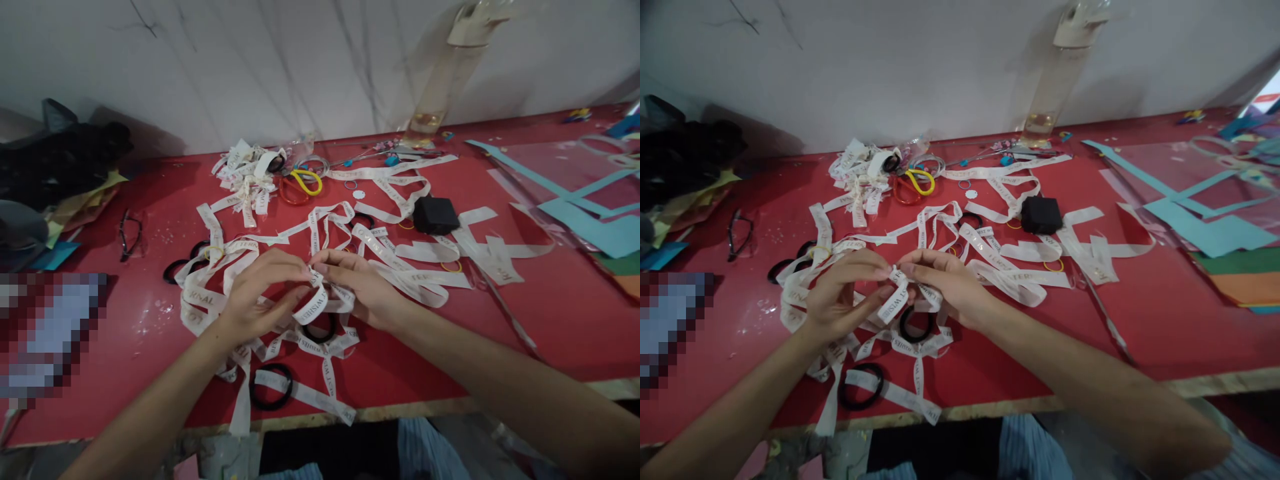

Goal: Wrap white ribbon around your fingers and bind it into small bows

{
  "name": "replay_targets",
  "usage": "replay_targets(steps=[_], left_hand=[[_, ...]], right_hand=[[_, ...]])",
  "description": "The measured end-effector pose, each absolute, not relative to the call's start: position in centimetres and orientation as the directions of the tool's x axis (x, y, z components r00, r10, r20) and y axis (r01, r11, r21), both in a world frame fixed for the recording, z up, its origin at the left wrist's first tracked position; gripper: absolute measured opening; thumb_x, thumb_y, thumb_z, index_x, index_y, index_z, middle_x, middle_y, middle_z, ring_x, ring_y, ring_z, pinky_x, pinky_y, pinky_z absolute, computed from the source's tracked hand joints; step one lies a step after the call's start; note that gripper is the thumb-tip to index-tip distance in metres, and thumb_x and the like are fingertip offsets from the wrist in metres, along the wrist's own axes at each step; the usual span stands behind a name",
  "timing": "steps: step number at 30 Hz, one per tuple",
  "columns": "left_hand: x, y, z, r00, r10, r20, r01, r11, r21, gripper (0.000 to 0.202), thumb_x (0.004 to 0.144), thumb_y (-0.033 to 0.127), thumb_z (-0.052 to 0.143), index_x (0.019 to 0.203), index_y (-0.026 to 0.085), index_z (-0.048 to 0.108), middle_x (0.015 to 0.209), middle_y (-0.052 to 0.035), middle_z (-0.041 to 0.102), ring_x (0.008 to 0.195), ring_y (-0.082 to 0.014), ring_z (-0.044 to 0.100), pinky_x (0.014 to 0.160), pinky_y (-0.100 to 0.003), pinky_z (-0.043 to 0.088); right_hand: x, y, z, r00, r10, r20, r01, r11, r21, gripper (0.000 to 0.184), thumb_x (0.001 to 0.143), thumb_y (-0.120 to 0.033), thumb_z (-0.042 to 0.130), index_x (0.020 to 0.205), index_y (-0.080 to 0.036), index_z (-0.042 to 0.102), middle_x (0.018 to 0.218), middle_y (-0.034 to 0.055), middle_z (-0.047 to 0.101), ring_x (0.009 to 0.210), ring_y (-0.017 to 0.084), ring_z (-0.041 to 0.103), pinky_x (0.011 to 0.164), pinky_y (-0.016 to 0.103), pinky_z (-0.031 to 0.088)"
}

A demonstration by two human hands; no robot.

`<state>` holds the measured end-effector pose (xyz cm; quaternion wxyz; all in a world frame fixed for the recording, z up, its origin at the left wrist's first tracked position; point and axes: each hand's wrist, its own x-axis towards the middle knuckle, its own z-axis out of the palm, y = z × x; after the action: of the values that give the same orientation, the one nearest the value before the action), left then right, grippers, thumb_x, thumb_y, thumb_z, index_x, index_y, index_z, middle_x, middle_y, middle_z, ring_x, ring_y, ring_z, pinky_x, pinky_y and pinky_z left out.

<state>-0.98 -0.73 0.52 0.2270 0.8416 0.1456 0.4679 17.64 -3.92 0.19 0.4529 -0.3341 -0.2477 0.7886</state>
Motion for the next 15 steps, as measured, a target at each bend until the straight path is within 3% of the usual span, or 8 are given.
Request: replay_targets(steps=[6, 15], left_hand=[[-0.52, -0.78, 0.68, 0.525, 0.387, 0.758, -0.033, -0.880, 0.473, 0.030, 0.081, 0.002, 0.069, 0.106, 0.019, 0.064, 0.087, -0.0055, 0.073, 0.080, -0.0139, 0.069, 0.072, -0.027, 0.057], [-0.58, -0.78, 0.58, 0.536, 0.434, 0.724, -0.067, -0.833, 0.549, 0.028, 0.081, 0.000, 0.068, 0.101, 0.018, 0.065, 0.085, -0.0069, 0.072, 0.082, -0.0152, 0.070, 0.072, -0.027, 0.059]], right_hand=[[17.73, -3.83, 0.27, -0.403, 0.836, -0.372, -0.497, -0.541, -0.678, 0.032, 0.061, -0.032, 0.089, 0.077, -0.015, 0.067, 0.060, -0.0034, 0.066, 0.045, 0.006, 0.057, 0.043, 0.015, 0.045], [17.80, -3.77, 0.29, -0.391, 0.864, -0.319, -0.438, -0.479, -0.761, 0.036, 0.063, -0.041, 0.088, 0.076, -0.016, 0.066, 0.055, -0.0066, 0.059, 0.042, 0.003, 0.049, 0.038, 0.013, 0.035]])
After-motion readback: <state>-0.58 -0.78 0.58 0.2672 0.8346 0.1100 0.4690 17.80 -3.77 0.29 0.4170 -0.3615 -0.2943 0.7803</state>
